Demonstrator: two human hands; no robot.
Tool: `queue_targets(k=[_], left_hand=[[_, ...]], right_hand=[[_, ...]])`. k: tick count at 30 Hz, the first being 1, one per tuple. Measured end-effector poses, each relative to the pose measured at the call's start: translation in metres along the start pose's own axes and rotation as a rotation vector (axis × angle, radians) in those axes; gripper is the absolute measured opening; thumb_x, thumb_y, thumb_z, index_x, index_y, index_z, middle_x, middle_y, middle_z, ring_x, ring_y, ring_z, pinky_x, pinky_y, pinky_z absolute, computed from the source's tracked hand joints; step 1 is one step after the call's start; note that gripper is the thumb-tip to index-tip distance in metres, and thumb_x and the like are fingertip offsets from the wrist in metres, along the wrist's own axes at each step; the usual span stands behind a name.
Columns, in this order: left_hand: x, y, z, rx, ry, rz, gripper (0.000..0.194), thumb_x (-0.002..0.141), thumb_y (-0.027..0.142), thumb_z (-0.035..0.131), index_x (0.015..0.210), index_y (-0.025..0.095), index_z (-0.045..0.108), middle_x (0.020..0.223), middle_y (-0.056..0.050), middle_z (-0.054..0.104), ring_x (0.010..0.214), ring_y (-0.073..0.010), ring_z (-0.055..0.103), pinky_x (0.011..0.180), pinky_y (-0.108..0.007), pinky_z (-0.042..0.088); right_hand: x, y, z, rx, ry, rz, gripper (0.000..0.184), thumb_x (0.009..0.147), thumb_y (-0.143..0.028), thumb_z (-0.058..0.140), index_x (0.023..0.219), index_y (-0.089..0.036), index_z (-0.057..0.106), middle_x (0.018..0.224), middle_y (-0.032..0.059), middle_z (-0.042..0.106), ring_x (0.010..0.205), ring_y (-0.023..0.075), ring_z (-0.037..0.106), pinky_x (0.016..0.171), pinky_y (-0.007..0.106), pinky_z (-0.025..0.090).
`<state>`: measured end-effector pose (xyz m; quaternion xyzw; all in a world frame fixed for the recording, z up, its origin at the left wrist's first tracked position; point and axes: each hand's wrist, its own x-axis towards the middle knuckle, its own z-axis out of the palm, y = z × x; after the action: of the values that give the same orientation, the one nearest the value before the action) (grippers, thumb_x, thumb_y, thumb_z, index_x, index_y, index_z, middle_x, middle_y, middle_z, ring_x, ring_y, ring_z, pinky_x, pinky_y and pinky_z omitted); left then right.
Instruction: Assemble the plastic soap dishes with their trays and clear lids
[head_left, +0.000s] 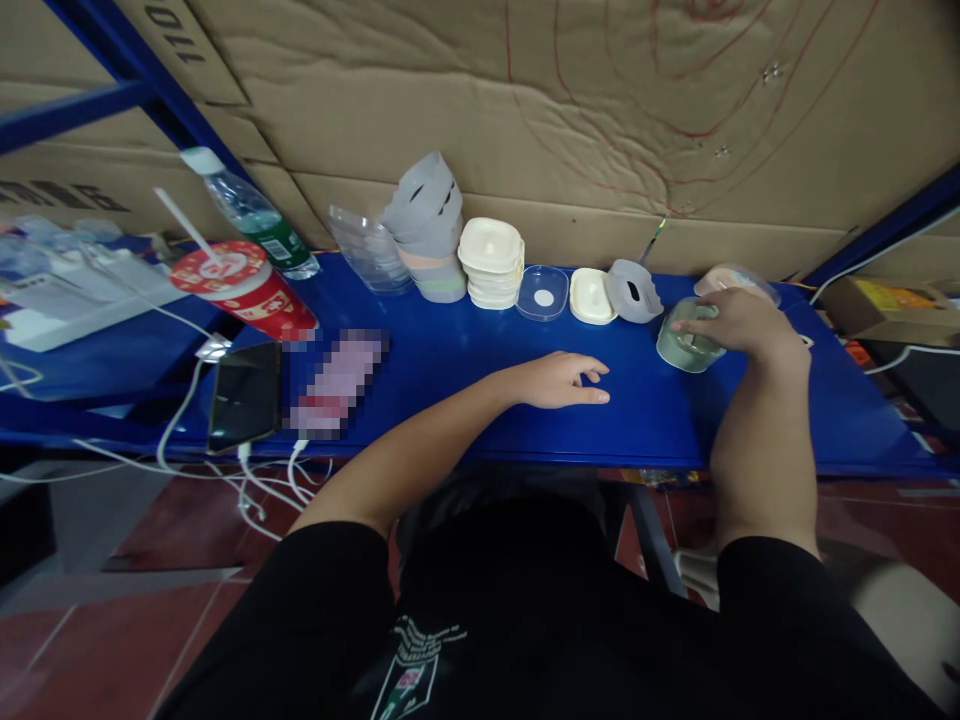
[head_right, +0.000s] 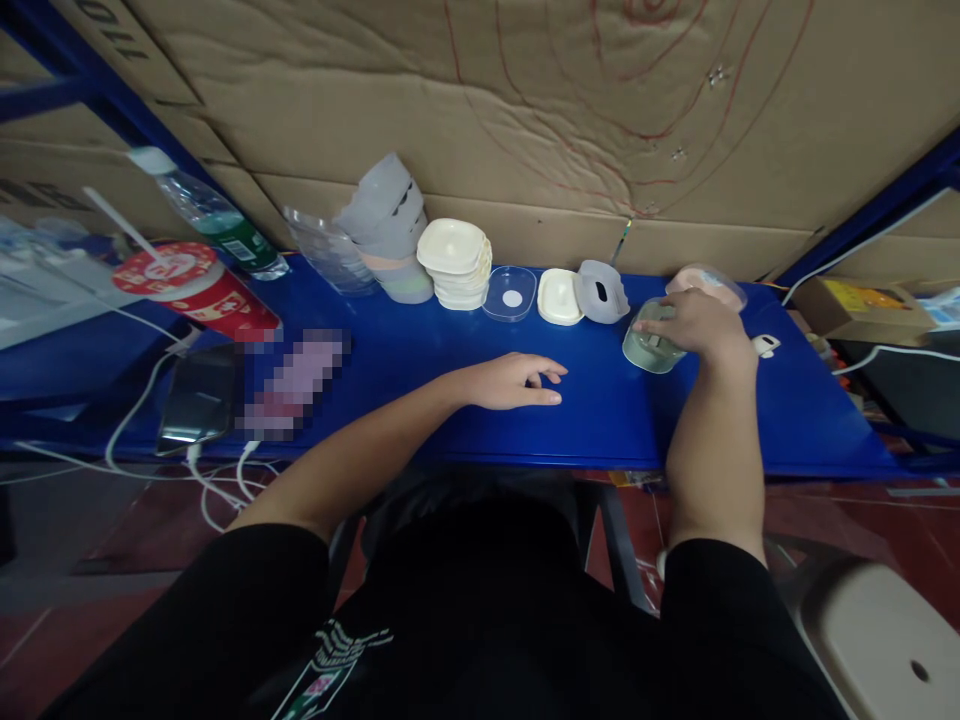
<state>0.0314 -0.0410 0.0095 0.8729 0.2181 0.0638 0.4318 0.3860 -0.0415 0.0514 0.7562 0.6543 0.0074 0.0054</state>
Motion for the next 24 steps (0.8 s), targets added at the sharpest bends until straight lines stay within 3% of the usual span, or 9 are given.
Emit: queue_targets(k=[4, 7, 11, 14, 19, 24], left_hand=[[0.0, 0.0, 0.0, 0.038, 0.051, 0.043, 0.061, 0.101, 0.051, 0.063, 0.15, 0.014, 0.061, 0.142, -0.016, 0.071, 0.11, -0.023, 0.074, 0.1, -0.038, 0.057], [-0.001, -0.004, -0.002, 0.227, 0.193, 0.055, 0.053, 0.103, 0.048, 0.061, 0.146, 0.018, 0.064, 0.153, -0.016, 0.061, 0.115, -0.0239, 0.072, 0.108, -0.04, 0.055], [-0.001, -0.015, -0.007, 0.419, 0.381, -0.063, 0.054, 0.102, 0.047, 0.061, 0.148, 0.018, 0.063, 0.167, -0.018, 0.043, 0.132, -0.0326, 0.065, 0.117, -0.049, 0.051], [0.002, -0.026, -0.012, 0.438, 0.45, -0.18, 0.057, 0.101, 0.049, 0.063, 0.149, 0.017, 0.062, 0.168, -0.019, 0.04, 0.132, -0.035, 0.066, 0.116, -0.051, 0.052], [0.004, -0.033, -0.018, 0.467, 0.463, -0.251, 0.063, 0.101, 0.047, 0.064, 0.154, 0.013, 0.057, 0.163, -0.022, 0.046, 0.138, -0.0356, 0.061, 0.118, -0.049, 0.049], [0.004, -0.032, -0.02, 0.483, 0.414, -0.258, 0.063, 0.102, 0.047, 0.063, 0.152, 0.008, 0.058, 0.152, -0.022, 0.057, 0.141, -0.0356, 0.059, 0.121, -0.049, 0.046]], right_hand=[[0.008, -0.003, 0.006, 0.095, 0.027, -0.093, 0.064, 0.093, -0.041, 0.063, 0.145, -0.006, 0.067, 0.144, 0.0262, 0.07, 0.128, 0.0408, 0.066, 0.105, 0.048, 0.051], [0.014, -0.003, 0.01, 0.152, 0.092, -0.129, 0.06, 0.09, -0.03, 0.06, 0.146, -0.009, 0.067, 0.143, 0.0228, 0.071, 0.125, 0.0379, 0.067, 0.105, 0.046, 0.05], [0.017, -0.005, 0.014, 0.179, 0.227, -0.106, 0.047, 0.092, -0.026, 0.057, 0.135, -0.013, 0.073, 0.136, 0.0221, 0.075, 0.122, 0.0362, 0.066, 0.104, 0.046, 0.048], [0.016, -0.024, 0.017, 0.29, 0.347, -0.183, 0.04, 0.095, -0.034, 0.058, 0.126, -0.018, 0.077, 0.133, 0.0179, 0.077, 0.122, 0.0358, 0.068, 0.106, 0.048, 0.048], [0.014, -0.074, 0.034, 0.328, 0.334, -0.409, 0.045, 0.095, -0.054, 0.066, 0.126, -0.023, 0.078, 0.132, 0.014, 0.078, 0.123, 0.0393, 0.068, 0.109, 0.054, 0.049], [0.019, -0.086, 0.05, 0.204, 0.29, -0.427, 0.04, 0.093, -0.039, 0.066, 0.127, -0.019, 0.077, 0.126, 0.0176, 0.078, 0.117, 0.0417, 0.068, 0.104, 0.058, 0.051]])
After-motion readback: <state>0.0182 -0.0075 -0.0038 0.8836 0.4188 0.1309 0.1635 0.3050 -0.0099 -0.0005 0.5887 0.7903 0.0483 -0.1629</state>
